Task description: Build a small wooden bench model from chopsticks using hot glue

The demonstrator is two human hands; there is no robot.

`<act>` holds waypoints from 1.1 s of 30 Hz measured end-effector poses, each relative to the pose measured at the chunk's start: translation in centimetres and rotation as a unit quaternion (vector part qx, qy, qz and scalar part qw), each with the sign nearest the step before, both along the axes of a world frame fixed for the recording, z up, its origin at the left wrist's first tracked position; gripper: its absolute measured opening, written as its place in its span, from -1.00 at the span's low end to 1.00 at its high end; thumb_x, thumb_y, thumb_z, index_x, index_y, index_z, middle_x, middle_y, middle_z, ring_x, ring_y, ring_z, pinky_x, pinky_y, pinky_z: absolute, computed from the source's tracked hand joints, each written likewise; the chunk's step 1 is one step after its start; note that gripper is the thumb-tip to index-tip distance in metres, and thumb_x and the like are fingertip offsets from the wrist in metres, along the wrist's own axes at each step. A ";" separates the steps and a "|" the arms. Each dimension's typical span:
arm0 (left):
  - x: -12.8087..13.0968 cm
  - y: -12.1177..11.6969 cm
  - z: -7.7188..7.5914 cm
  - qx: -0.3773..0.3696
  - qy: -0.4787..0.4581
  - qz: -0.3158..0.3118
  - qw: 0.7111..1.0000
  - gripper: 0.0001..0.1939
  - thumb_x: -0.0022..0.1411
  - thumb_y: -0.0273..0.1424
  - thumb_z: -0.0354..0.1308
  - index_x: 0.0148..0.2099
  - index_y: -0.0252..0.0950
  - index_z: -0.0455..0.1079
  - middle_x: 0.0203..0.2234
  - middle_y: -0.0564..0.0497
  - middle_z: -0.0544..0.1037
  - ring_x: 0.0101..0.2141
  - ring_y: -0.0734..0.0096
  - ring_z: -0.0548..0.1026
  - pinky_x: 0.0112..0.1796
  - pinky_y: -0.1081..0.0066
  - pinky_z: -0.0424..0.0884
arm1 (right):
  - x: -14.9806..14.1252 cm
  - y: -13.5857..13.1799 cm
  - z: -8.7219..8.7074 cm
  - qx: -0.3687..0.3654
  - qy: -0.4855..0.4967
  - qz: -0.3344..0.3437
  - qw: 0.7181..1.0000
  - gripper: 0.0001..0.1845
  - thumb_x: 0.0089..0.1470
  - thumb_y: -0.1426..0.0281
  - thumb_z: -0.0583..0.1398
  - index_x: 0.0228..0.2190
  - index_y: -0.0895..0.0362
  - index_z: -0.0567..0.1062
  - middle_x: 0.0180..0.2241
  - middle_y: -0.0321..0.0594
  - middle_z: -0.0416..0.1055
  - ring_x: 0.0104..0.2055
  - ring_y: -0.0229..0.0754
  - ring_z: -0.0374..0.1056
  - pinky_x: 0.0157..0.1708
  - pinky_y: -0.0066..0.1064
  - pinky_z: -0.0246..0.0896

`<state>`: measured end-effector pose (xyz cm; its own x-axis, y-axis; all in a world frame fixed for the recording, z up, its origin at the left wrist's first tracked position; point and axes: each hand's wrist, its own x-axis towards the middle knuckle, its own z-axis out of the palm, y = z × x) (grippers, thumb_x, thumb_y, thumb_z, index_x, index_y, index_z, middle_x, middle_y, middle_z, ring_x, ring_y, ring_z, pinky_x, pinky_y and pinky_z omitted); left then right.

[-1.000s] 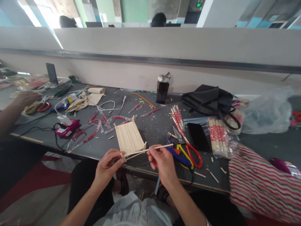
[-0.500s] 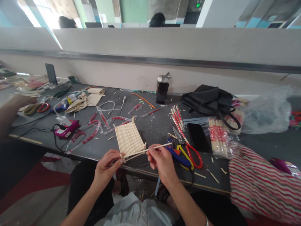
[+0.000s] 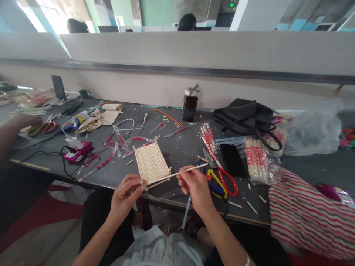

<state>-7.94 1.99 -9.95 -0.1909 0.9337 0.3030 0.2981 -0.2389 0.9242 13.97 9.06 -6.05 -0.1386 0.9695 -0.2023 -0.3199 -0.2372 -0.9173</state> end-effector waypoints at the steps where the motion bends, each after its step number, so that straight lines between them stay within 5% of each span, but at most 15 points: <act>1: 0.0 0.0 0.0 0.001 -0.003 0.000 1.000 -0.89 0.20 -0.42 0.22 -0.20 -0.19 0.54 -0.27 -0.02 0.42 -0.29 0.41 0.46 -0.34 0.47 0.41 | 0.3 0.1 0.2 0.000 0.000 -0.009 1.000 -0.71 -0.10 0.21 0.37 -0.47 0.13 0.44 -0.55 -0.34 0.38 -0.57 -0.36 0.20 -0.73 -0.59 -0.02; 15: 0.6 0.5 -0.7 0.010 0.005 0.015 1.000 -0.85 0.18 -0.39 0.23 -0.16 -0.22 0.51 -0.22 -0.06 0.49 -0.28 0.39 0.48 -0.25 0.40 0.45 | 2.7 -0.6 -0.5 0.001 -0.041 -0.036 0.999 -0.67 -0.13 0.17 0.37 -0.48 0.14 0.45 -0.56 -0.30 0.37 -0.57 -0.34 0.18 -0.73 -0.57 -0.04; 23: 0.3 3.9 -0.5 -0.016 -0.082 -0.032 0.996 -0.87 0.15 -0.35 0.25 -0.25 -0.29 0.50 -0.33 -0.03 0.52 -0.33 0.42 0.48 -0.30 0.45 0.43 | 4.1 0.2 -0.2 0.030 -0.133 -0.016 0.991 -0.63 -0.12 0.10 0.34 -0.44 0.12 0.43 -0.53 -0.29 0.40 -0.58 -0.34 0.20 -0.75 -0.57 -0.04; 28: 0.1 5.6 0.5 -0.043 -0.096 -0.061 0.993 -0.83 0.13 -0.33 0.26 -0.24 -0.30 0.48 -0.41 0.02 0.49 -0.40 0.47 0.44 -0.35 0.49 0.39 | 4.7 2.0 0.7 0.034 -0.263 0.088 0.960 -0.62 -0.15 0.09 0.34 -0.51 0.15 0.47 -0.61 -0.25 0.42 -0.66 -0.33 0.20 -0.78 -0.54 -0.13; 33: 0.2 6.0 0.6 -0.082 -0.096 -0.075 0.989 -0.69 0.12 -0.33 0.26 -0.06 -0.25 0.46 -0.45 0.09 0.43 -0.43 0.52 0.39 -0.35 0.51 0.34 | 4.4 3.5 0.7 0.085 -0.389 0.109 0.911 -0.67 -0.07 0.15 0.28 -0.62 0.14 0.43 -0.67 -0.30 0.40 -0.68 -0.33 0.21 -0.65 -0.48 0.05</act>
